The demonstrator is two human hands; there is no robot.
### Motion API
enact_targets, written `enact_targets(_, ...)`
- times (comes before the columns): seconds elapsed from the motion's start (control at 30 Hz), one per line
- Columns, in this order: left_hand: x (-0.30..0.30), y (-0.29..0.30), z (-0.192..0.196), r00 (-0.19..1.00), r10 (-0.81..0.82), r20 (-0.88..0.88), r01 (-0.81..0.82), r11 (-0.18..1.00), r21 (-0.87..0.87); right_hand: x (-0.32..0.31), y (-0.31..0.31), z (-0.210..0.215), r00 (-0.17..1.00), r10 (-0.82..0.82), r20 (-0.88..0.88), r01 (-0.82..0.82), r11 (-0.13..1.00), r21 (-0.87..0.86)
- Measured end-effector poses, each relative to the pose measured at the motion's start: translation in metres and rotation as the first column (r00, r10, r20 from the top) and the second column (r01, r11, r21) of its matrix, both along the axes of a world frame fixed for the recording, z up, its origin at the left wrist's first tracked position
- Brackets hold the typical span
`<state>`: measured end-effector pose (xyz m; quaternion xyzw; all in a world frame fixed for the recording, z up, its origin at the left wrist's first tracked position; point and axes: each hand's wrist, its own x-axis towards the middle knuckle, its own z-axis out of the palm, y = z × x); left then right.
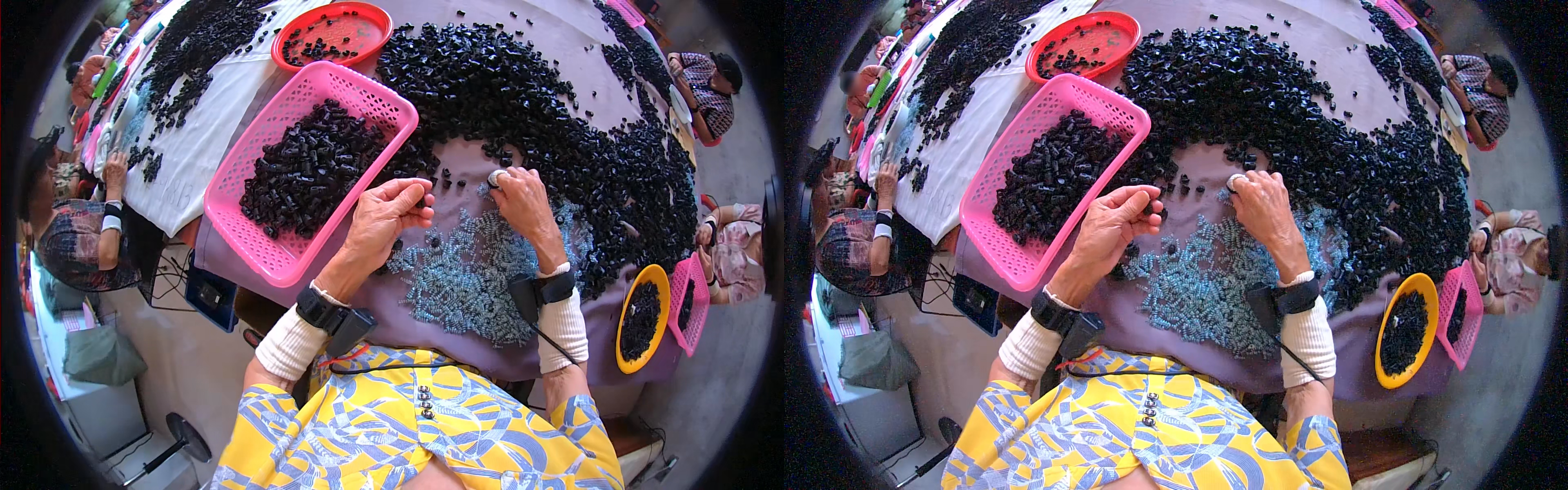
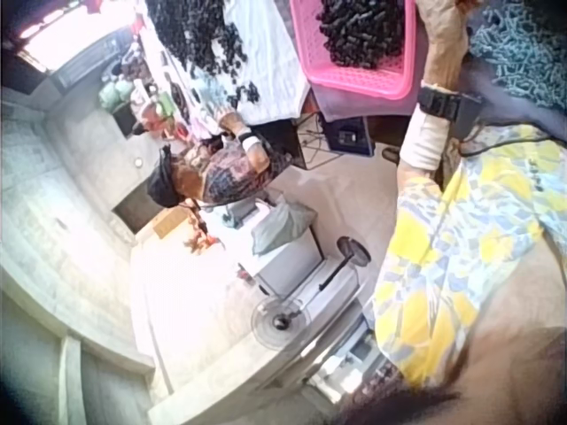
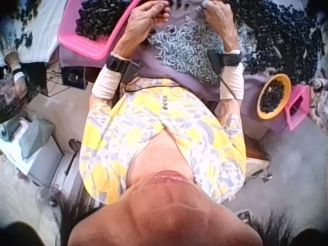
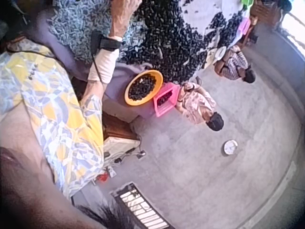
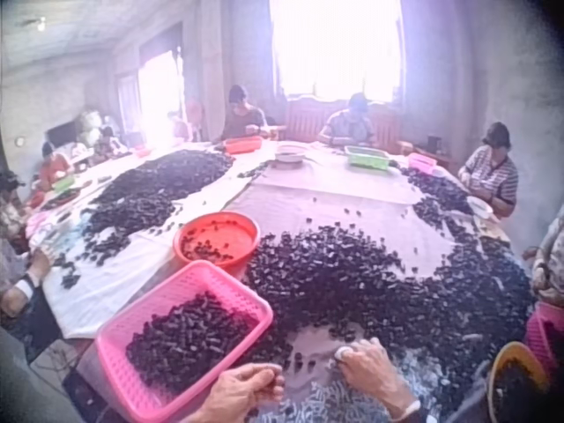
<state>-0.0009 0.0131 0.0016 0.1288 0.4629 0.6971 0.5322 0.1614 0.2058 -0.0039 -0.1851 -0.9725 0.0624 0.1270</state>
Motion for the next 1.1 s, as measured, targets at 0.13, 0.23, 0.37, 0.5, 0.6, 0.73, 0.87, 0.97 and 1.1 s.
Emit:
enact_targets(0.13, -0.001, 0.000, 0.001, 1.000, -0.001, 0.011, 0.001, 1.000, -0.004, 0.005, 0.000, -0.001, 1.000, -0.004, -0.028, 0.002, 0.997, -0.074)
enact_targets(0.23, 0.001, -0.001, 0.002, 0.999, -0.016, 0.052, 0.016, 1.000, 0.006, 0.004, -0.007, -0.002, 0.998, 0.061, -0.020, -0.061, 0.998, -0.025)
enact_targets(0.37, 0.004, 0.001, 0.006, 0.998, -0.043, 0.037, 0.042, 0.999, 0.028, 0.001, -0.009, -0.001, 0.996, 0.090, -0.005, -0.090, 0.996, 0.012)
enact_targets(0.5, 0.007, 0.000, 0.009, 0.995, -0.054, -0.087, 0.056, 0.998, 0.027, 0.001, -0.015, 0.008, 0.996, 0.033, -0.085, -0.045, 0.989, -0.143)
enact_targets(0.6, 0.008, 0.002, 0.011, 0.992, -0.039, -0.119, 0.043, 0.998, 0.037, -0.008, -0.028, 0.023, 0.939, -0.038, -0.343, -0.129, 0.883, -0.452)
enact_targets(0.73, 0.012, 0.007, 0.009, 0.986, -0.059, -0.158, 0.070, 0.996, 0.063, -0.018, -0.042, 0.031, 0.909, -0.067, -0.411, -0.220, 0.762, -0.610)
enact_targets(0.87, 0.012, 0.010, 0.007, 0.962, -0.081, -0.262, 0.101, 0.993, 0.066, -0.025, -0.050, 0.037, 0.918, -0.063, -0.392, -0.228, 0.724, -0.651)
enact_targets(0.97, 0.010, 0.009, 0.008, 0.937, -0.081, -0.340, 0.102, 0.994, 0.043, -0.029, -0.050, 0.036, 0.908, 0.002, -0.420, -0.268, 0.773, -0.576)
enact_targets(1.1, 0.013, 0.009, 0.007, 0.901, -0.059, -0.431, 0.079, 0.996, 0.030, -0.031, -0.053, 0.044, 0.906, 0.119, -0.406, -0.316, 0.829, -0.462)
